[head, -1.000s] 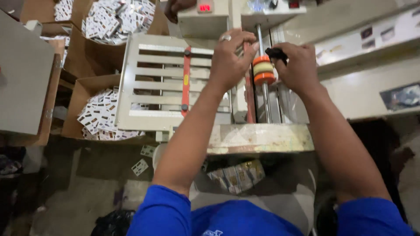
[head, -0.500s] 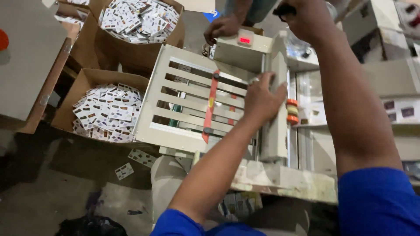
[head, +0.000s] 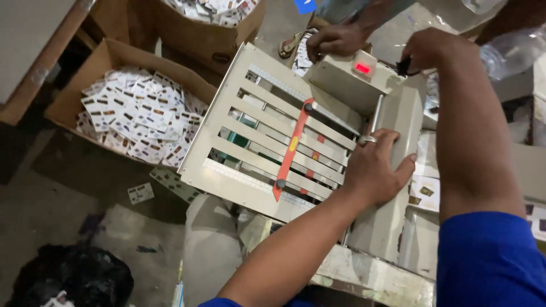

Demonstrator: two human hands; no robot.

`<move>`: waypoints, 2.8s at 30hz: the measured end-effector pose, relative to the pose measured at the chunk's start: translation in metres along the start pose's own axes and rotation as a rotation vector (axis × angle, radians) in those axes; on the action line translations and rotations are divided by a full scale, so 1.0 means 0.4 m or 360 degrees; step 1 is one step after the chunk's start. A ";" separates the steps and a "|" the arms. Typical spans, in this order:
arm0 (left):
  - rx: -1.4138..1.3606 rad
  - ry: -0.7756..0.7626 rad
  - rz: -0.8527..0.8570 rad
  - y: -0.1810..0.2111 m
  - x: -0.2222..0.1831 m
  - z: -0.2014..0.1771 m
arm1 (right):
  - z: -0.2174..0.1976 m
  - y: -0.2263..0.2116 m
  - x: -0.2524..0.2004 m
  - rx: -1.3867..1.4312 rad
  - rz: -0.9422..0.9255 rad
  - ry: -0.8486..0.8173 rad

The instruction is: Operating and adjusting the rollers on an industrial paper folding machine.

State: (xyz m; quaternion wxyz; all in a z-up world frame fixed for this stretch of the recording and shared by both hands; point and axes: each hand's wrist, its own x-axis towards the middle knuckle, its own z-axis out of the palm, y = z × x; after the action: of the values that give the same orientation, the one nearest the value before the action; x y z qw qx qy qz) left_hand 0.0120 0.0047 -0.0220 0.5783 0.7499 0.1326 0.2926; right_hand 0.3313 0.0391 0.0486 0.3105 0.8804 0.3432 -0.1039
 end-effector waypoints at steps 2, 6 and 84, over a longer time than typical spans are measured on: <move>0.0031 0.0018 -0.0034 0.001 -0.002 0.003 | -0.010 -0.006 -0.006 -0.0004 0.0039 -0.0071; 0.0043 -0.0021 -0.0078 0.012 0.002 -0.007 | -0.039 -0.037 -0.044 0.0017 0.0214 -0.0193; 0.0144 -0.0163 0.0123 -0.072 0.044 0.012 | 0.518 -0.182 -0.724 0.1681 0.0194 0.1057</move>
State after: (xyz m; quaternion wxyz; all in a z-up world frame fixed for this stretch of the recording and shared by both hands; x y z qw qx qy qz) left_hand 0.0329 0.0188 -0.0449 0.5382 0.7938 0.0868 0.2696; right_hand 0.0737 -0.2038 -0.0342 -0.2842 0.9183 0.2728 0.0375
